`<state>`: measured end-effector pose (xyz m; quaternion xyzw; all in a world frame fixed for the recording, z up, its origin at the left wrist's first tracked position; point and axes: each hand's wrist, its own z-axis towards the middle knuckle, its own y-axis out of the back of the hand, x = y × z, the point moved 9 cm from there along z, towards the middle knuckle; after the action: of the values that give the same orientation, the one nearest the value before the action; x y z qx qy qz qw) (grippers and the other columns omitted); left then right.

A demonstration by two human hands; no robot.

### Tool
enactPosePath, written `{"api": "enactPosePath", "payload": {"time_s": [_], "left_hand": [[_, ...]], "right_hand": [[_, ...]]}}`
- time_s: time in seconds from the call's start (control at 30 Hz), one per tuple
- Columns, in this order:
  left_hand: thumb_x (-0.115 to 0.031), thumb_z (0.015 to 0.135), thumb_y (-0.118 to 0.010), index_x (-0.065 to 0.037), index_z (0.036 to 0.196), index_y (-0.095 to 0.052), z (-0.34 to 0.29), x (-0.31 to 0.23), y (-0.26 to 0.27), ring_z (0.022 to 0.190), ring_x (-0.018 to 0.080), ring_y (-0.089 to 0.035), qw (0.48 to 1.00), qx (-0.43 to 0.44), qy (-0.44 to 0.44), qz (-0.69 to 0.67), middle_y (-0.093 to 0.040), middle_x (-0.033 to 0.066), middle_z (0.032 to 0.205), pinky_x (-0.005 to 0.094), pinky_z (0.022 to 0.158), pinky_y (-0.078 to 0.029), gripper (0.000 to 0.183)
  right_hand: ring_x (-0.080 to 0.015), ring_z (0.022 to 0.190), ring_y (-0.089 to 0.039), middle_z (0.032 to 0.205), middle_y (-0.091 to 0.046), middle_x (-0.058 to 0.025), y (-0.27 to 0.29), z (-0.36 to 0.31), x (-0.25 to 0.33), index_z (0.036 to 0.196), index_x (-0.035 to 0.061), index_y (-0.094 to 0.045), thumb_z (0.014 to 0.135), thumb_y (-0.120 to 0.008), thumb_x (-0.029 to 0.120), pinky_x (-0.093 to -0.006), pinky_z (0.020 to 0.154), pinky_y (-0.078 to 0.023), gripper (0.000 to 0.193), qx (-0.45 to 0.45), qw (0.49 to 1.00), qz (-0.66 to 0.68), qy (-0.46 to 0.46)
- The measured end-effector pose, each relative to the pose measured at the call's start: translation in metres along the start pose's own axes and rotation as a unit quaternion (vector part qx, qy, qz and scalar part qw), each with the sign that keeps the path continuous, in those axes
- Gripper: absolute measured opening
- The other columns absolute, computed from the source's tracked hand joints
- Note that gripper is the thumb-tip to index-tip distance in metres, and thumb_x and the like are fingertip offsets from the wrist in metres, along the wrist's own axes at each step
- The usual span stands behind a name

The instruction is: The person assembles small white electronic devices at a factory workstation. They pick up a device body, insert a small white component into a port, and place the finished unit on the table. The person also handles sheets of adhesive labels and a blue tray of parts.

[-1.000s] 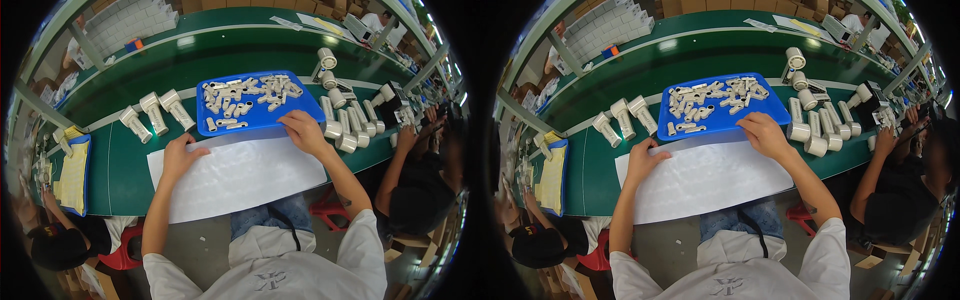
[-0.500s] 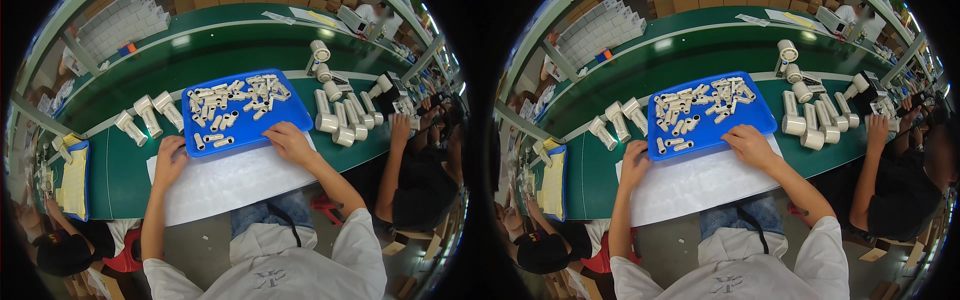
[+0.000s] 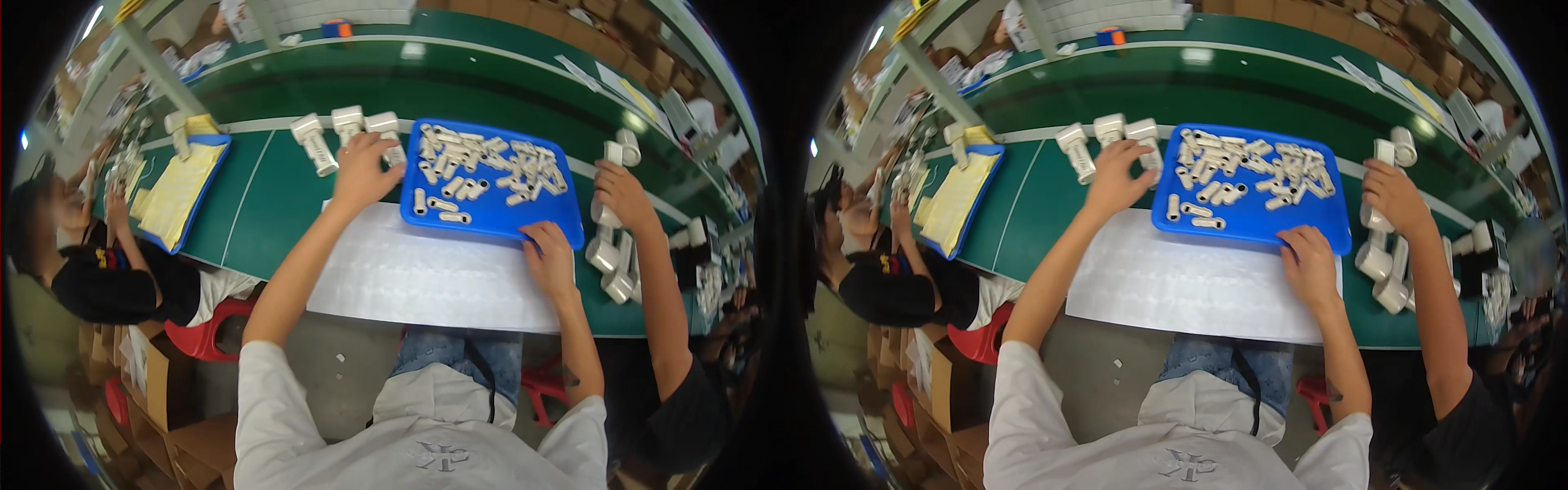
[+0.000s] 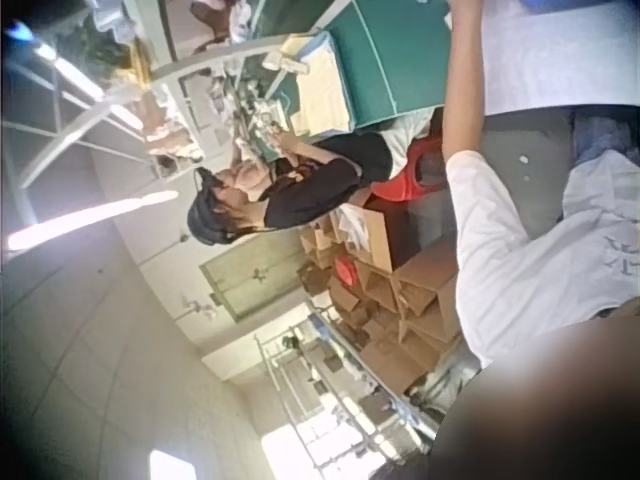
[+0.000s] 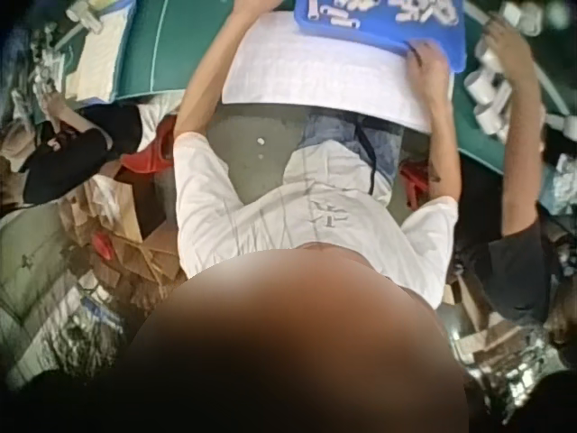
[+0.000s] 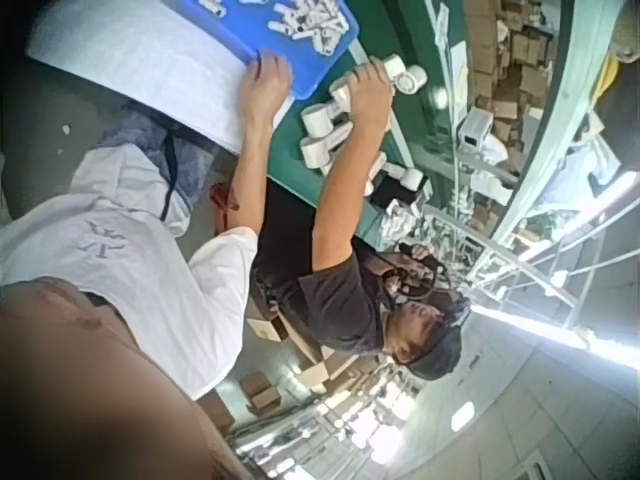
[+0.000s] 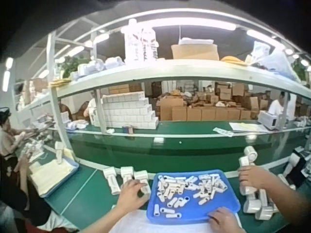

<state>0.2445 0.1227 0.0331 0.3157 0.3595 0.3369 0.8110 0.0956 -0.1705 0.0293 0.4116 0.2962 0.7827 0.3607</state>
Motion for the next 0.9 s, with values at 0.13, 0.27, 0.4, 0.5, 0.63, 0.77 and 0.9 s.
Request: {"api": "enactPosePath", "payload": {"time_s": [0.13, 0.27, 0.4, 0.5, 0.63, 0.77, 0.9], "left_hand": [[-0.040, 0.078, -0.070, -0.012, 0.123, -0.061, 0.017, 0.029, -0.020, 0.131, 0.0372, -0.038, 0.992, -0.061, 0.089, 0.061, -0.047, 0.0192, 0.136, 0.0580, 0.105, -0.028, 0.054], [-0.039, 0.076, -0.072, -0.013, 0.122, -0.060, 0.005, 0.075, 0.020, 0.131, 0.0379, -0.036, 0.966, -0.151, 0.189, 0.096, -0.046, 0.0214, 0.136, 0.0559, 0.106, -0.028, 0.054], [-0.039, 0.074, -0.074, -0.018, 0.125, -0.055, -0.024, 0.127, 0.039, 0.120, 0.0376, -0.049, 0.931, -0.052, 0.340, 0.122, -0.054, 0.0201, 0.126, 0.0527, 0.093, -0.042, 0.059], [-0.037, 0.073, -0.075, -0.017, 0.128, -0.047, -0.030, 0.135, 0.036, 0.102, 0.0398, -0.062, 0.930, 0.008, 0.355, 0.098, -0.063, 0.0195, 0.108, 0.0511, 0.084, -0.050, 0.065], [-0.030, 0.072, -0.075, -0.016, 0.130, -0.047, -0.014, 0.124, 0.046, 0.096, 0.0410, -0.065, 0.940, 0.031, 0.328, 0.087, -0.067, 0.0209, 0.106, 0.0504, 0.084, -0.052, 0.067], [-0.026, 0.072, -0.069, -0.015, 0.123, -0.054, -0.037, 0.173, 0.112, 0.083, 0.0403, -0.067, 0.957, -0.030, 0.255, 0.139, -0.069, 0.0208, 0.091, 0.0492, 0.078, -0.054, 0.054], [-0.022, 0.075, -0.069, -0.013, 0.117, -0.057, -0.051, 0.221, 0.148, 0.079, 0.0381, -0.066, 0.973, -0.096, 0.167, 0.124, -0.069, 0.0178, 0.087, 0.0479, 0.072, -0.053, 0.044]], "right_hand": [[-0.0312, 0.088, -0.061, 0.092, -0.064, -0.0135, 0.001, -0.005, 0.004, 0.095, 0.0011, -0.068, 0.076, -0.067, 0.001, -0.0394, 0.082, -0.048, 0.019, 0.035, 0.999, -0.013, -0.027], [-0.0301, 0.091, -0.062, 0.096, -0.065, -0.0140, 0.018, 0.015, 0.030, 0.096, 0.0016, -0.069, 0.079, -0.069, 0.005, -0.0375, 0.085, -0.049, 0.018, 0.002, 0.998, 0.065, -0.007], [-0.0307, 0.095, -0.062, 0.102, -0.064, -0.0155, -0.027, 0.084, 0.089, 0.102, 0.0033, -0.068, 0.084, -0.069, 0.013, -0.0387, 0.085, -0.049, 0.021, 0.065, 0.985, 0.154, 0.033], [-0.0325, 0.102, -0.061, 0.105, -0.064, -0.0180, -0.103, 0.137, 0.126, 0.110, 0.0063, -0.067, 0.087, -0.066, 0.023, -0.0424, 0.087, -0.049, 0.029, 0.112, 0.983, 0.111, 0.090], [-0.0358, 0.106, -0.058, 0.108, -0.063, -0.0181, -0.180, 0.177, 0.116, 0.116, 0.0144, -0.066, 0.085, -0.066, 0.027, -0.0471, 0.089, -0.046, 0.033, 0.209, 0.963, -0.165, 0.046], [-0.0376, 0.108, -0.054, 0.106, -0.063, -0.0192, -0.215, 0.184, 0.119, 0.116, 0.0200, -0.067, 0.083, -0.068, 0.027, -0.0499, 0.091, -0.044, 0.033, 0.240, 0.948, -0.203, 0.054], [-0.0374, 0.107, -0.053, 0.108, -0.060, -0.0214, -0.195, 0.182, 0.108, 0.114, 0.0187, -0.068, 0.082, -0.068, 0.026, -0.0494, 0.092, -0.043, 0.033, 0.191, 0.963, -0.185, 0.052]]}}
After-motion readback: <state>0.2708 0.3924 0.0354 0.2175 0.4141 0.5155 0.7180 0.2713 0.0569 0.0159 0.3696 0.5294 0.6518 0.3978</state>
